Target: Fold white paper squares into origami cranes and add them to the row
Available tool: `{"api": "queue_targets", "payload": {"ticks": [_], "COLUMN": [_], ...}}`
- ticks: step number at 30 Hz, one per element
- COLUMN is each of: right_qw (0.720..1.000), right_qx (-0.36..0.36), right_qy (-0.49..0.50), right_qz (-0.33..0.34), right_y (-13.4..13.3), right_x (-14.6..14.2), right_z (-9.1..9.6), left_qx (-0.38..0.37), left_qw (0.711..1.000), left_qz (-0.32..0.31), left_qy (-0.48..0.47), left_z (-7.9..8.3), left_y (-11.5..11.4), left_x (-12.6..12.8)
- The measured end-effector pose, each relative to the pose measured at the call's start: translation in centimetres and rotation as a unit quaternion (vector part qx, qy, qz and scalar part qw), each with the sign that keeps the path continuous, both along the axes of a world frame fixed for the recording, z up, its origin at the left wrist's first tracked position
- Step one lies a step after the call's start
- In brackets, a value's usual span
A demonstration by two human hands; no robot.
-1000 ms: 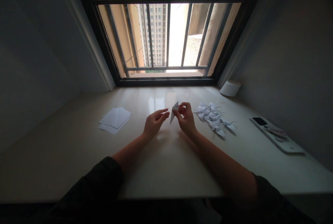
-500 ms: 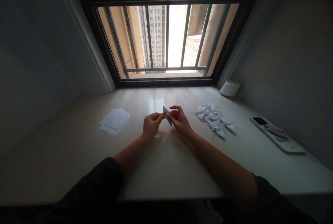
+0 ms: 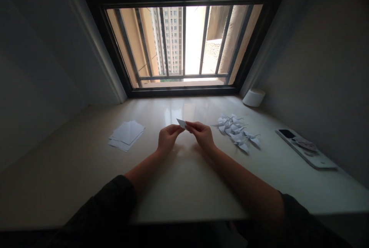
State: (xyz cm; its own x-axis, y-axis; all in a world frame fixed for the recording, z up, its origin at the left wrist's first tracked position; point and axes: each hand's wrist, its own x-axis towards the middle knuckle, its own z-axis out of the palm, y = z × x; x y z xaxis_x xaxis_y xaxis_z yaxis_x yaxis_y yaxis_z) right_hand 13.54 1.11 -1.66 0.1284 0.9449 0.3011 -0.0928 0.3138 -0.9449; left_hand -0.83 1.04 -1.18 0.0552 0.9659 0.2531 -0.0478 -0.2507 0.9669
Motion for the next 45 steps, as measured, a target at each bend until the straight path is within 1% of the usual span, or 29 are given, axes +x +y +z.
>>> {"api": "queue_targets", "payload": {"ticks": [3, 9, 15, 22, 24, 28, 30, 33, 37, 40, 45], "right_qw": [0.998, 0.99, 0.982, 0.963, 0.962, 0.964, 0.964, 0.967, 0.98, 0.987, 0.98], "right_qx": [0.038, 0.082, 0.095, 0.153, 0.16, 0.179, 0.18, 0.164, 0.125, 0.097, 0.107], "right_qy": [-0.036, -0.102, -0.149, -0.209, -0.211, -0.196, -0.196, -0.195, -0.156, -0.125, -0.163], "right_qz": [-0.021, -0.052, -0.059, -0.079, -0.07, -0.002, 0.011, -0.008, -0.003, -0.015, -0.036], "right_y": [-0.2, -0.8, -1.2, -1.4, -1.4, -1.1, -0.9, -0.7, -0.5, -0.6, -0.8], "right_x": [-0.1, 0.0, 0.0, 0.0, 0.0, 0.1, 0.1, 0.1, 0.2, 0.1, 0.1], "right_z": [0.1, 0.5, 0.7, 1.0, 1.1, 1.1, 1.1, 0.7, 0.3, 0.2, 0.5], "left_qx": [-0.003, -0.025, -0.036, -0.035, -0.033, -0.037, -0.035, -0.029, -0.025, -0.028, -0.024], "left_qw": [1.0, 1.0, 0.999, 0.999, 0.999, 0.999, 0.999, 0.999, 0.999, 0.999, 0.999], "left_qz": [0.012, 0.007, 0.0, -0.008, -0.008, 0.007, 0.015, 0.012, 0.011, 0.009, 0.01], "left_qy": [0.004, 0.005, -0.008, -0.008, -0.006, -0.023, -0.027, -0.022, -0.018, -0.018, -0.023], "left_z": [0.0, -0.1, 0.3, 0.2, 0.1, -0.2, -0.3, -0.4, -0.2, -0.1, -0.3], "left_y": [0.0, 0.1, -0.1, 0.0, 0.1, 0.3, 0.5, 0.5, 0.3, 0.3, 0.4], "left_x": [0.0, 0.0, 0.1, 0.1, 0.0, -0.2, -0.2, -0.2, -0.2, -0.2, -0.2]}}
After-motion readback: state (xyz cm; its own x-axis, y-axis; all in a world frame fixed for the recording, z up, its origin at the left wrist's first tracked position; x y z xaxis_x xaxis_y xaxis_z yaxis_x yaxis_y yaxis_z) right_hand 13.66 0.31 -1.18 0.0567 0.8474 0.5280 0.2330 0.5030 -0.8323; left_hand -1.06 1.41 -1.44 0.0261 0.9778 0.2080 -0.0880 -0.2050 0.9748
